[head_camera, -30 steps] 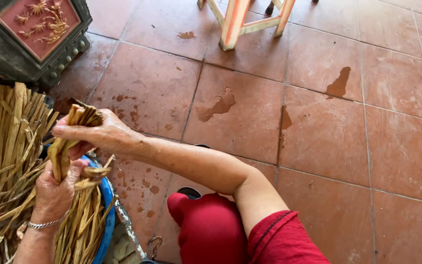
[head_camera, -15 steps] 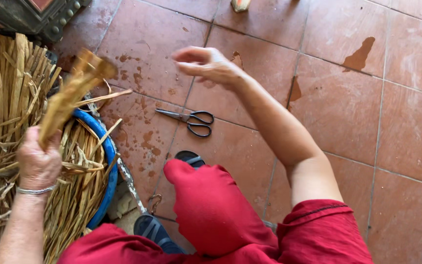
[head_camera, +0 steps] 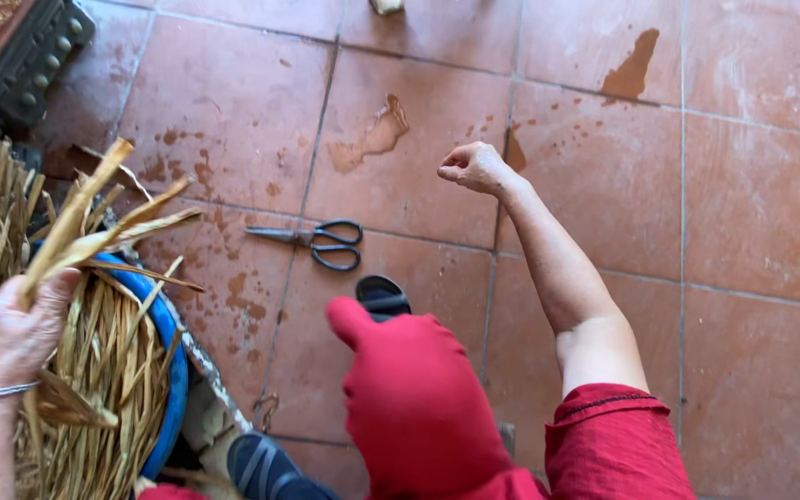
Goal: The person washes dried plant strips in a blue basin under running water, then separates and splits individual strips by hand. The person places the processed strips onto a nearby plastic stool. Scissors are visible on the floor but not used.
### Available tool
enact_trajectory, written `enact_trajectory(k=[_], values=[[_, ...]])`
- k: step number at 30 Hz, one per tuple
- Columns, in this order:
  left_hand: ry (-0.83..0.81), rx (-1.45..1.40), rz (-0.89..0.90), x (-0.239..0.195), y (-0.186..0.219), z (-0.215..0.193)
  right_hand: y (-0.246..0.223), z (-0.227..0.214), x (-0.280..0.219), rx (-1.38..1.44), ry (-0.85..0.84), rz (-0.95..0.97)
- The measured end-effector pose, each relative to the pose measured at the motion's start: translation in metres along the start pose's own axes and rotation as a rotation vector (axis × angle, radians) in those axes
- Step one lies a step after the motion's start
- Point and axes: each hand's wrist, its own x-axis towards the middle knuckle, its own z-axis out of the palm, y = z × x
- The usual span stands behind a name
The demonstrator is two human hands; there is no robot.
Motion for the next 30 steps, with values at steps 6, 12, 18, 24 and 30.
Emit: enact_trajectory(k=[6,12,18,24,30], values=[[-0.073,0.166,-0.082,0.047,-0.004,0.071,-0.015,-0.038,0.09,-0.076,0.06,0.001],[-0.267,-0.051,-0.178,0.132,0.033,0.14,-0.043,-0.066,0.198,0.054,0.24,-0.085],[-0.252,-0.001,0.033,0.161,0.047,0.166,-0.06,-0.1,0.284,0.449,0.323,0.047],[-0.284,0.146,-0.328,0.134,0.007,0.131,-0.05,-0.144,0.386,0.594,0.516,0.085],[-0.214,0.036,-0.463,0.124,-0.033,0.149,-0.016,-0.173,0.472,0.697,0.591,-0.065]])
